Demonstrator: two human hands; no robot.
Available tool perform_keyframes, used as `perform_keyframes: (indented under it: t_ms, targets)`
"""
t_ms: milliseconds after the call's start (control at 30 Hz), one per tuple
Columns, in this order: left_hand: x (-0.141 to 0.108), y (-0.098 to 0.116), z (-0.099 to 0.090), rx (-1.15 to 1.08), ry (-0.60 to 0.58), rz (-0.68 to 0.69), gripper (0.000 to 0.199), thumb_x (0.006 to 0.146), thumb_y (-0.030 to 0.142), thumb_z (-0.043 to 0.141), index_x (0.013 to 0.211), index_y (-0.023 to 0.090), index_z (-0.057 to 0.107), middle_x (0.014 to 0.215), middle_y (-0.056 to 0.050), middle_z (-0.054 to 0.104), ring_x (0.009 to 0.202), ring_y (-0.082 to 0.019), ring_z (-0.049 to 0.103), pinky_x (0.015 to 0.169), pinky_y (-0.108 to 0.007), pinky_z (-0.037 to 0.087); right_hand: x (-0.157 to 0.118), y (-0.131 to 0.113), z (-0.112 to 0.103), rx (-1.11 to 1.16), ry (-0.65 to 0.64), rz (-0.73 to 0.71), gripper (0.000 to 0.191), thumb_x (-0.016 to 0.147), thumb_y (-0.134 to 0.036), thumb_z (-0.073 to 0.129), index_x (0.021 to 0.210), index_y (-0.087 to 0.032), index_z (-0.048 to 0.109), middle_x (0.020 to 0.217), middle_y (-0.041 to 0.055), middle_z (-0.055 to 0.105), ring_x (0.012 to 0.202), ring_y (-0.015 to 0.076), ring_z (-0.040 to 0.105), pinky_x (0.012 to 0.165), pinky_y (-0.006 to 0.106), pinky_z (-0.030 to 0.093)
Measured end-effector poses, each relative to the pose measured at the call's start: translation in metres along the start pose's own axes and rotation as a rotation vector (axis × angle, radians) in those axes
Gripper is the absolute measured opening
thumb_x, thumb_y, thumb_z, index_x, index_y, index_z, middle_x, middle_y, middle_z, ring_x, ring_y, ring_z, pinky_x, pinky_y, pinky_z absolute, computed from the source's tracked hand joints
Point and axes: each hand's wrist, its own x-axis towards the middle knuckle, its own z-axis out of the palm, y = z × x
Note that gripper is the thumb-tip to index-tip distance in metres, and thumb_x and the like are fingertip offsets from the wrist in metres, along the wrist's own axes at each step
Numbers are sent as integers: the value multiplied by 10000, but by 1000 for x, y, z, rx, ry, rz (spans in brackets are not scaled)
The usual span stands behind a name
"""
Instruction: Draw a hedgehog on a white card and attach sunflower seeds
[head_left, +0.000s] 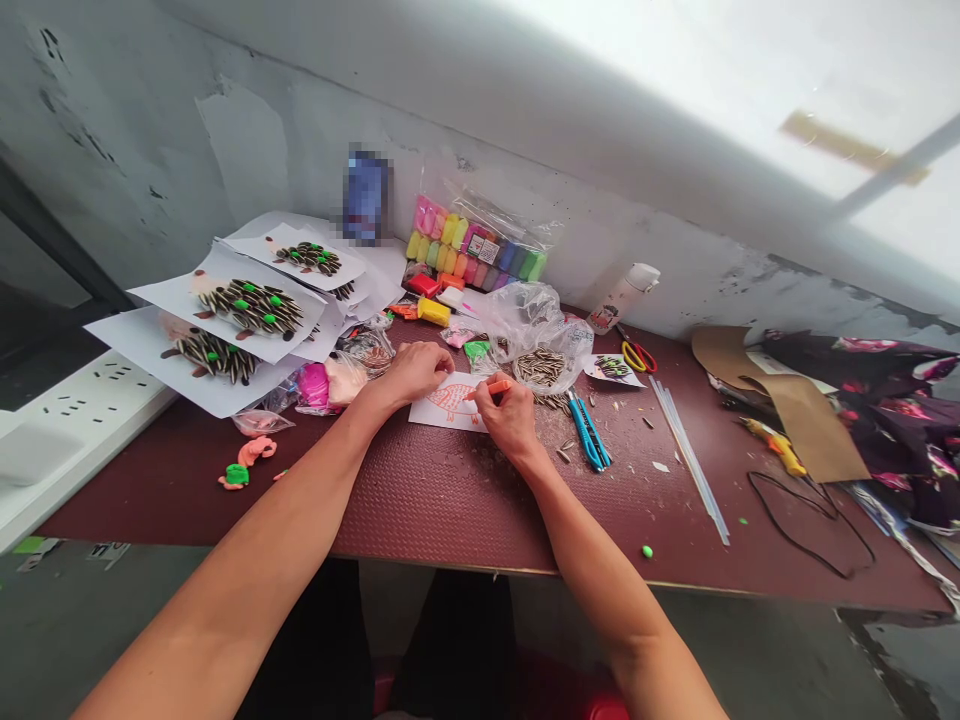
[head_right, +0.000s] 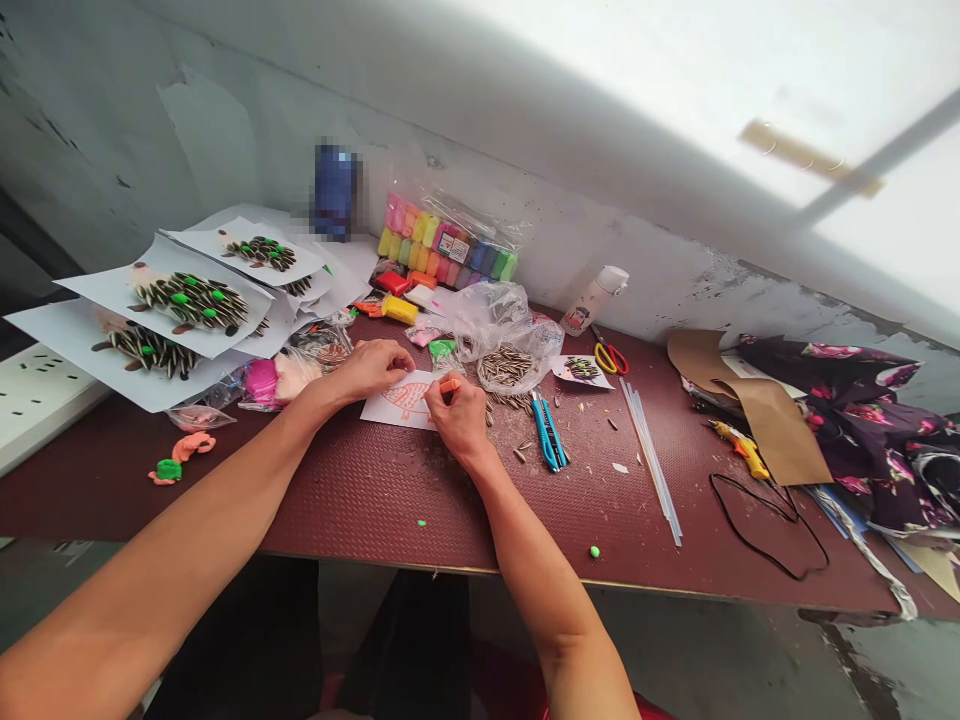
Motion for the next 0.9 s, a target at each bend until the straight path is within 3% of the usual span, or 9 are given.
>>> perform_keyframes:
  t_ms: [600,900]
  targets:
    - [0,0,-1,-7,-5,-4,313,839,201,552,1007,236,814,1077,-65,803,1049,-277,707,938,-391,493,2,-2,-1,14,34,-4,281,832,-339,504,578,-237,439,510,-44,477,477,105,419,537,253,327]
    - [1,-2,2,-7,2,1,327,823,204,553,1014,246,815,1072,-58,803,1052,-277,703,941,-394,496,1,-2,-2,14,-19,16,306,862,-335,512,595,-202,585,518,-50,454,486,102,399,532,254,314]
